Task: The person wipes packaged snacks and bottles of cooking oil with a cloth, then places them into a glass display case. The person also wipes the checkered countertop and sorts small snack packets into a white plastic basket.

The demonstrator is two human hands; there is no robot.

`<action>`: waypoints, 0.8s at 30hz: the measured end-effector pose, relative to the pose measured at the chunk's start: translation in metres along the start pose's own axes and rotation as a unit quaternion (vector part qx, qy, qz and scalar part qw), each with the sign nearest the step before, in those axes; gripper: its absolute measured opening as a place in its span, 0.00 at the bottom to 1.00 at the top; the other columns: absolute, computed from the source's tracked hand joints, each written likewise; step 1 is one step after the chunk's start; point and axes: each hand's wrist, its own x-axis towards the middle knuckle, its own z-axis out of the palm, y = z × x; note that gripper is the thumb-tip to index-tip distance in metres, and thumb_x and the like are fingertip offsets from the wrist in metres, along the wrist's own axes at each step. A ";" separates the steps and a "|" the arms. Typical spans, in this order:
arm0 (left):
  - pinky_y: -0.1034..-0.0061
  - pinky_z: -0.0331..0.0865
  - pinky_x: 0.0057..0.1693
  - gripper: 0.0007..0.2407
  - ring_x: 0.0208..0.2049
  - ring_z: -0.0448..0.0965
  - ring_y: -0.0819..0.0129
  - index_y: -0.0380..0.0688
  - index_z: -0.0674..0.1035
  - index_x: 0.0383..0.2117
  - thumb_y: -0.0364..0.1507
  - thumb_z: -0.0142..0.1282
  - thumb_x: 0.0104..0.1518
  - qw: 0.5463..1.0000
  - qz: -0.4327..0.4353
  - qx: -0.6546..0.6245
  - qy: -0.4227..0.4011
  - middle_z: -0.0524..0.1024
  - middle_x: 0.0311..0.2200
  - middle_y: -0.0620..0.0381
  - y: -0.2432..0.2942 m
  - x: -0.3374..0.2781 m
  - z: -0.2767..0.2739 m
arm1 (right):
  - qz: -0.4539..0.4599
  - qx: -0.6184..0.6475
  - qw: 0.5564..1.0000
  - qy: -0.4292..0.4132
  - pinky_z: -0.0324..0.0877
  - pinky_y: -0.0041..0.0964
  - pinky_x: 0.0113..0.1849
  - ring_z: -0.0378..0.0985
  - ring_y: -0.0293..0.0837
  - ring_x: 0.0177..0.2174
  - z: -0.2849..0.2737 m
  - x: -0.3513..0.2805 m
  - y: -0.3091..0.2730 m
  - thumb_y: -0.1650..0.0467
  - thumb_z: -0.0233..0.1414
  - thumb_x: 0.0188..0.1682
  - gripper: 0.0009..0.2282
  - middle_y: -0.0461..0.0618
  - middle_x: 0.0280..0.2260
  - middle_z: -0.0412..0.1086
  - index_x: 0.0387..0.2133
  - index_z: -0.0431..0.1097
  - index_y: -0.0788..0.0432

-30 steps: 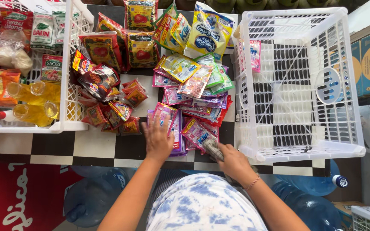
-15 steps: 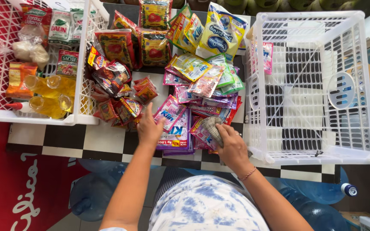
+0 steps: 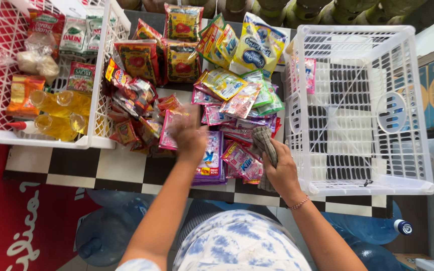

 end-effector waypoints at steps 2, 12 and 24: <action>0.44 0.49 0.68 0.35 0.68 0.57 0.42 0.46 0.60 0.67 0.34 0.65 0.52 0.994 0.041 0.010 -0.100 0.58 0.68 0.43 0.043 0.028 0.020 | -0.017 0.023 1.000 0.011 0.69 0.43 0.51 0.75 0.57 0.50 0.002 0.005 0.000 0.70 0.55 0.51 0.19 0.60 0.52 0.69 0.56 0.67 0.63; 0.51 0.51 0.73 0.18 0.70 0.63 0.47 0.49 0.65 0.68 0.26 0.40 0.72 0.923 0.062 -0.334 -0.183 0.67 0.69 0.43 0.093 0.074 0.019 | 0.177 0.292 0.940 0.018 0.67 0.39 0.53 0.73 0.48 0.52 -0.019 -0.002 0.021 0.71 0.51 0.53 0.23 0.58 0.53 0.71 0.63 0.58 0.57; 0.66 0.70 0.62 0.17 0.56 0.75 0.64 0.42 0.67 0.63 0.32 0.38 0.71 0.476 -0.329 -0.792 -0.194 0.72 0.58 0.52 0.142 -0.023 -0.039 | -0.001 0.201 0.980 -0.010 0.53 0.42 0.67 0.60 0.54 0.68 0.011 0.068 -0.046 0.72 0.49 0.56 0.20 0.59 0.66 0.61 0.63 0.63 0.59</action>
